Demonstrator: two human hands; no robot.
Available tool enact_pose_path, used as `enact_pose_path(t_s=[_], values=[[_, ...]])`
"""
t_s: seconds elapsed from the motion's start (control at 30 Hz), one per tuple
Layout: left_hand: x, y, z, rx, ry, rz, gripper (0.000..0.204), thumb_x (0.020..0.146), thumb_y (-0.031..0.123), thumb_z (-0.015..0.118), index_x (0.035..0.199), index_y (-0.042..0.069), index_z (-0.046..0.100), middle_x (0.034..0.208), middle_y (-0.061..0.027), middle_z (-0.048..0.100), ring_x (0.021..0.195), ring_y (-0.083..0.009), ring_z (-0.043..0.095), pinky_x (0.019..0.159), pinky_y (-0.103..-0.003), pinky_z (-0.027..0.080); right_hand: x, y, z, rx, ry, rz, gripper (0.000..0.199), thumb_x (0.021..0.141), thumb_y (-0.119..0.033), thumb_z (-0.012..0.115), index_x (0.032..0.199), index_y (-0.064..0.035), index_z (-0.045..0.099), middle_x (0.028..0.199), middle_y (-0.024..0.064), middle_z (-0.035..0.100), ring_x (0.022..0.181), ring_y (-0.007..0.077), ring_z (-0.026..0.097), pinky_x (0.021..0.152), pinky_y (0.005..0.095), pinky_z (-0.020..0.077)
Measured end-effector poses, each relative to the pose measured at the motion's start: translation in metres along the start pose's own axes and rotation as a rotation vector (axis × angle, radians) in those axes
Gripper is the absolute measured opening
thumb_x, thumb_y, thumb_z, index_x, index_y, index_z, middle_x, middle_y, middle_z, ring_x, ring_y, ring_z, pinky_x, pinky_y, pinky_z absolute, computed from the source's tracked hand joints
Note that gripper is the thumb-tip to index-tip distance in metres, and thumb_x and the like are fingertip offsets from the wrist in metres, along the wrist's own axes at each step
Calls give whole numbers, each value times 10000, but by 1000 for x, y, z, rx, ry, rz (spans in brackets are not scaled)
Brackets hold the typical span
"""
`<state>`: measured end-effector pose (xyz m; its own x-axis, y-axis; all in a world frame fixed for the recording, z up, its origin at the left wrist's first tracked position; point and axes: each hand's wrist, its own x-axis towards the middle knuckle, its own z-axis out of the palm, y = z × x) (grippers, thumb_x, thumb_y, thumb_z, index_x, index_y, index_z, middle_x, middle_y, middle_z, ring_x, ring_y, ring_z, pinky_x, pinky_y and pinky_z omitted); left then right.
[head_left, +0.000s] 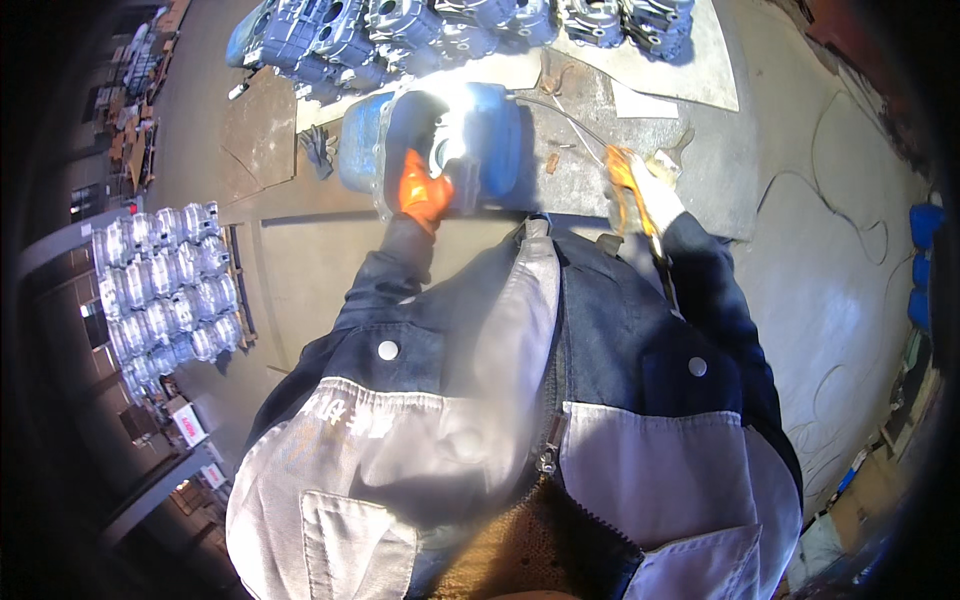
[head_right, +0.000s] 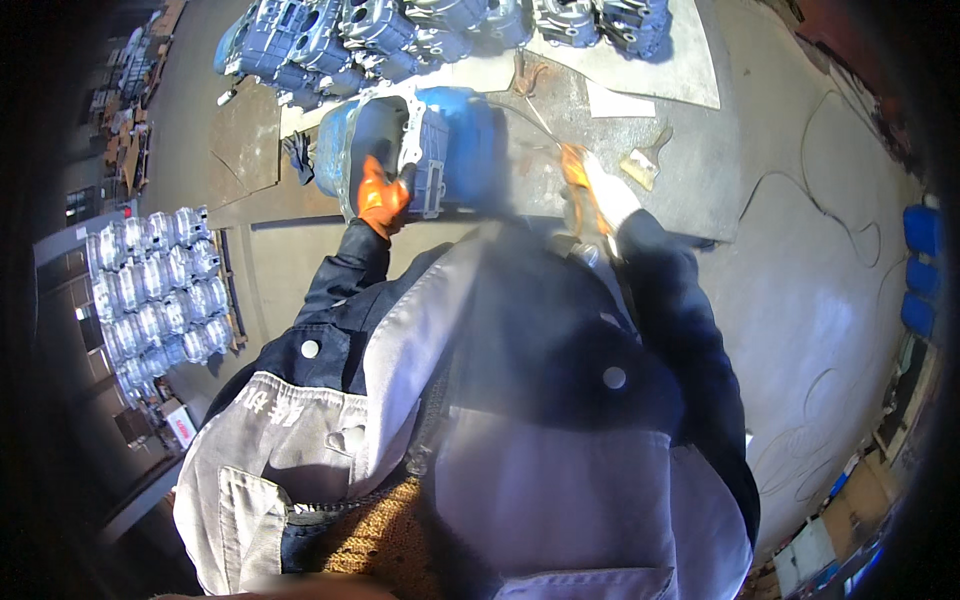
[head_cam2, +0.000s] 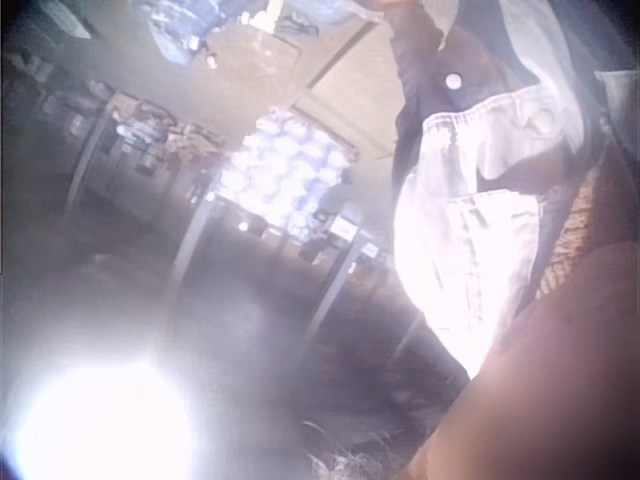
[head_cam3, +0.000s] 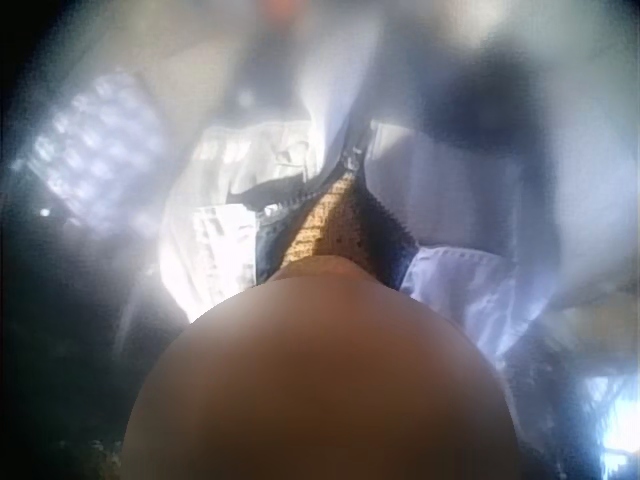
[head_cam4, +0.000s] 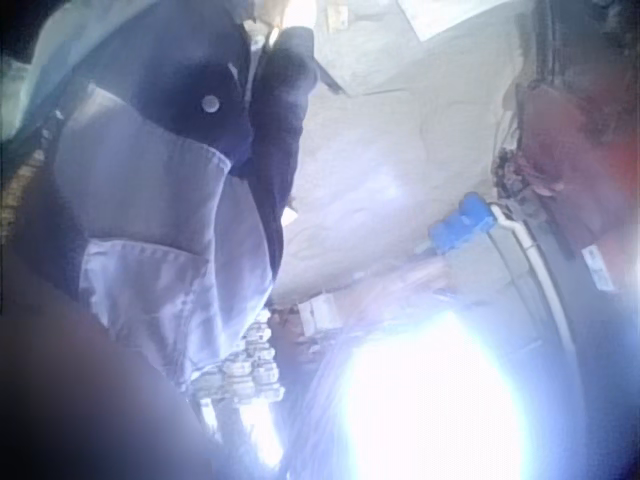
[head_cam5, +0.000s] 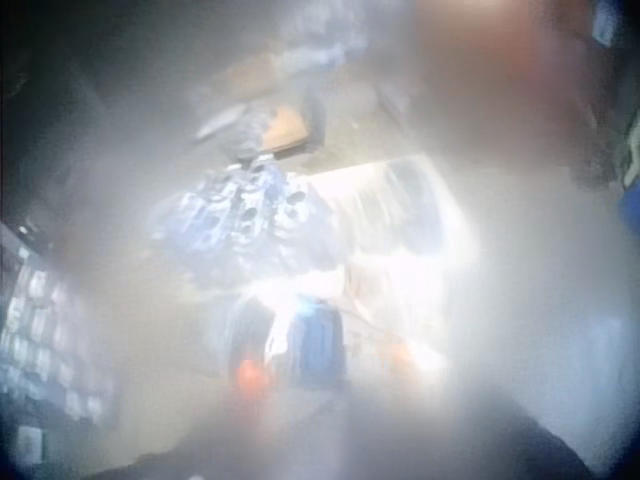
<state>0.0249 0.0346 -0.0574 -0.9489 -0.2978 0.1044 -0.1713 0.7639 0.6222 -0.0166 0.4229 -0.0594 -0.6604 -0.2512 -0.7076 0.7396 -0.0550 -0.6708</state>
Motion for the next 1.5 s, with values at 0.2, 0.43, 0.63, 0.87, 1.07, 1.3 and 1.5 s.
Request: enact_pose_path(t_s=[0.2, 0.43, 0.63, 0.87, 1.07, 1.3, 1.5], values=[[7, -77, -55, -279, -74, -416, 791, 681, 242, 760, 1313, -33, 373, 1088, -179, 595, 908, -246, 610, 787, -369, 499, -66, -3, -30, 305, -187, -132, 484, 987, -337, 445, 1330, 4, 444, 1290, 125, 529, 1135, 191, 527, 956, 290, 421], [35, -104, -38, -532, -187, -588, 721, 621, 179, 757, 1231, -64, 459, 959, -133, 644, 882, -228, 613, 705, -354, 504, -50, -35, -3, 198, -296, -149, 536, 964, -460, 433, 1297, -42, 476, 1063, 116, 622, 838, 184, 619, 749, 312, 517], [94, 21, -43, 302, -52, -362, 685, 627, 148, 698, 1232, -21, 425, 1024, -253, 625, 1000, -388, 610, 846, -429, 480, -15, -48, 47, -586, -271, -184, 730, 906, -653, 321, 1144, -35, 629, 872, 165, 659, 822, 203, 615, 718, 302, 484], [115, 38, -17, 424, -221, -252, 523, 727, 248, 681, 1132, -5, 468, 969, -291, 620, 954, -411, 613, 842, -436, 478, 21, -40, 65, -754, -63, -134, 845, 883, -693, 267, 1069, 55, 613, 912, 270, 618, 844, 358, 618, 786, 404, 449], [154, -19, -51, 745, -625, 374, 196, 825, 116, 511, 940, 39, 650, 914, -187, 645, 898, -280, 638, 733, -383, 503, 60, -32, 27, -482, -73, -153, 832, 866, -700, 365, 1151, 50, 587, 955, 230, 641, 876, 304, 606, 798, 344, 459], [134, -48, -58, -307, -599, -71, 597, 741, 130, 686, 1284, -20, 487, 1190, -112, 573, 1108, -215, 527, 939, -324, 419, -14, -45, 11, 31, -428, 68, 499, 985, -408, 419, 1247, -1, 539, 1059, 97, 642, 937, 134, 616, 791, 199, 491], [137, -36, -55, 94, -513, -63, 571, 725, 213, 702, 1249, 66, 530, 1121, -136, 620, 1060, -234, 577, 903, -323, 448, -47, -52, 14, 101, -506, 33, 416, 996, -316, 432, 1201, 25, 552, 1104, 84, 629, 982, 101, 604, 823, 207, 495]])
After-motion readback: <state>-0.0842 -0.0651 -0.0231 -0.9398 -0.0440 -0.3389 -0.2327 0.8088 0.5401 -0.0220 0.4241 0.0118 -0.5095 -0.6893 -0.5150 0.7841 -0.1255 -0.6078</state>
